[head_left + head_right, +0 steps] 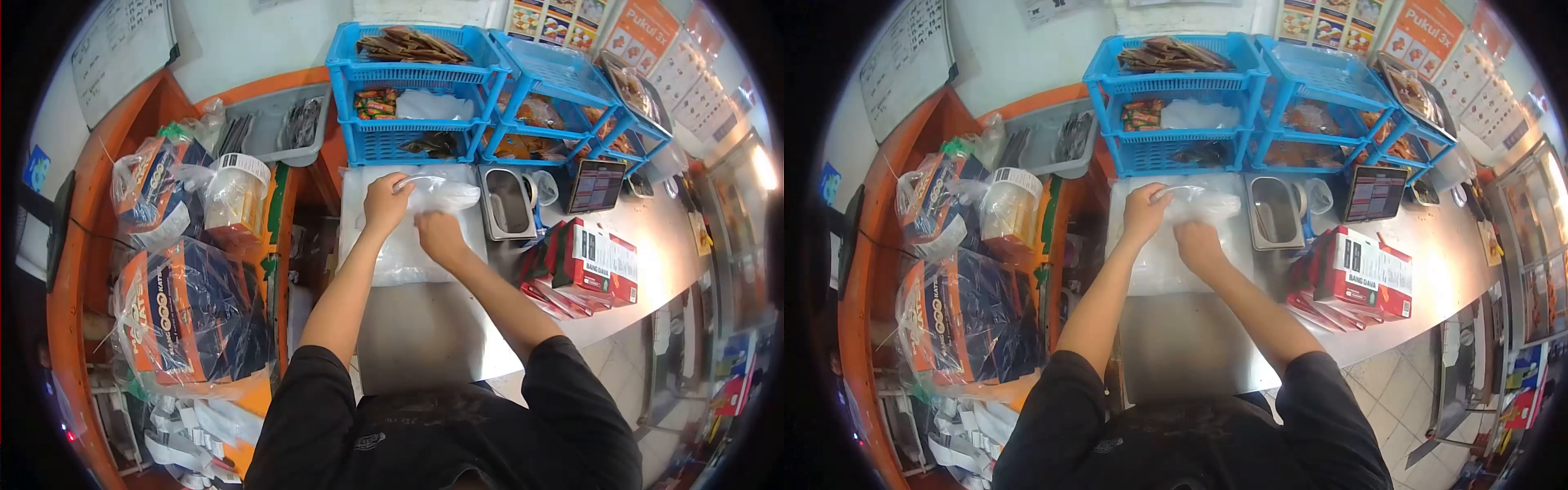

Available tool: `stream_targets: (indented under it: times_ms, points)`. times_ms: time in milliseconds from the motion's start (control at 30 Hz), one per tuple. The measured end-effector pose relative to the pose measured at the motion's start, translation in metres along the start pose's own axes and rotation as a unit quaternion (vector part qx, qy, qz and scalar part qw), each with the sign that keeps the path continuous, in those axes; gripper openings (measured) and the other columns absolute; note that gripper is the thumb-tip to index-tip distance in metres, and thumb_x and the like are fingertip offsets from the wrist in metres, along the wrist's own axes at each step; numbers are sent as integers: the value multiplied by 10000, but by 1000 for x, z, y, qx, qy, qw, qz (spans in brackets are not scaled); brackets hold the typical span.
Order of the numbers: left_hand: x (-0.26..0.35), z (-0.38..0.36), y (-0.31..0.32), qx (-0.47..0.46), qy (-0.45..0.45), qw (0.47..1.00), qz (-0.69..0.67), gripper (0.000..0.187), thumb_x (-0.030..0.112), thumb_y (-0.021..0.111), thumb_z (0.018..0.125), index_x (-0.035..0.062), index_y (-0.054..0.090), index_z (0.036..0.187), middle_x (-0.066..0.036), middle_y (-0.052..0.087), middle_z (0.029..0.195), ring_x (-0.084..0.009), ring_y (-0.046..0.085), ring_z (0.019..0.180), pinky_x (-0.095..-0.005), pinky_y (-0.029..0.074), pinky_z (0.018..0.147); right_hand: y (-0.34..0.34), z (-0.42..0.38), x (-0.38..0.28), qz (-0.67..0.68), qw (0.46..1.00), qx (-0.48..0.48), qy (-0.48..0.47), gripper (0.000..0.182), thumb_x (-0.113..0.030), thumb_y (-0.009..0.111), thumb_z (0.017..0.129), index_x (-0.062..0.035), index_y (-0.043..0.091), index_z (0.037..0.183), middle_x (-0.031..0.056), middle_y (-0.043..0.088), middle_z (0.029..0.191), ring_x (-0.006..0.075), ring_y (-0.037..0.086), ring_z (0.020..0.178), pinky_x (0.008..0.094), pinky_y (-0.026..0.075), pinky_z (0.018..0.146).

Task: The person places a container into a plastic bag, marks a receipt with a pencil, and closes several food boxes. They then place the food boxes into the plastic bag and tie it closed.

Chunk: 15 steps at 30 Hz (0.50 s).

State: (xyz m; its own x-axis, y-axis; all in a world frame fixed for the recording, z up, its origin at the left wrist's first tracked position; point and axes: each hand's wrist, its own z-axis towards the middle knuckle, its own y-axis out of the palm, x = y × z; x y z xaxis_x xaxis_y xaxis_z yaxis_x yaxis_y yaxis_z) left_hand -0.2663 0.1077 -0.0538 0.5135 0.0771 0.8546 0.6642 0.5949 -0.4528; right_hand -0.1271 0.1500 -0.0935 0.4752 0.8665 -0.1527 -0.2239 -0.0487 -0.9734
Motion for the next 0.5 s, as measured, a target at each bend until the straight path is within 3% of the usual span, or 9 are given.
stream_targets:
  times_ms: [133,233,300,333,367,400,433,467,500]
  points:
    - [-8,10,-1,22,36,998,-42,233,177,647,786,20,659,958,-109,666,851,-192,614,764,-279,450,696,-108,22,-8,34,946,321,-16,119,-94,546,803,-34,557,701,134,594,687,320,558,606,398,461,584]
    - [-9,16,-7,-11,55,974,-220,293,177,642,802,45,633,1063,-74,648,981,-177,593,903,-267,443,807,-178,26,-7,157,939,305,27,190,-156,536,853,-46,575,702,154,612,712,321,595,670,429,428,576]
    - [59,0,-45,-86,-16,823,-561,318,156,661,795,20,611,1077,-64,640,989,-155,573,962,-263,426,855,-215,20,-12,181,940,287,9,229,-183,532,875,-42,578,700,134,617,693,302,595,650,424,418,567]
    - [86,-11,-62,-91,-16,823,-561,318,156,661,795,20,611,1077,-64,640,989,-155,573,962,-263,426,855,-231,15,-14,210,943,259,-8,269,-211,528,897,-37,580,699,114,622,674,282,596,631,419,408,558]
    - [112,-23,-78,-272,76,917,-281,261,159,648,815,7,624,1026,-80,647,969,-164,589,943,-267,444,819,-247,11,-14,209,942,262,-5,269,-211,528,897,-37,580,699,114,622,674,282,596,631,419,408,558]
    - [136,-33,-91,-418,160,894,35,219,163,635,835,-6,636,974,-97,654,949,-174,604,923,-271,463,783,-263,6,-12,338,918,203,33,252,-225,515,910,-36,583,759,99,626,701,249,596,647,400,427,586]
    - [161,-42,-100,-419,161,893,37,219,163,635,835,-6,636,974,-97,654,949,-174,604,923,-271,463,783,-275,0,-9,461,874,139,67,245,-240,501,924,-35,586,819,84,630,729,215,595,664,381,445,615]
    - [184,-51,-106,-462,64,884,-27,191,155,627,839,-1,635,947,-95,651,919,-158,601,917,-259,468,752,-283,-7,-7,463,873,141,67,245,-240,501,924,-35,586,819,84,630,729,215,595,664,381,445,615]
    - [196,-60,-108,-497,-34,862,-89,164,148,620,843,4,633,920,-94,648,890,-143,598,910,-246,474,720,-290,-16,-3,622,768,137,65,232,-253,487,931,-37,570,927,79,619,809,193,590,736,362,458,679]
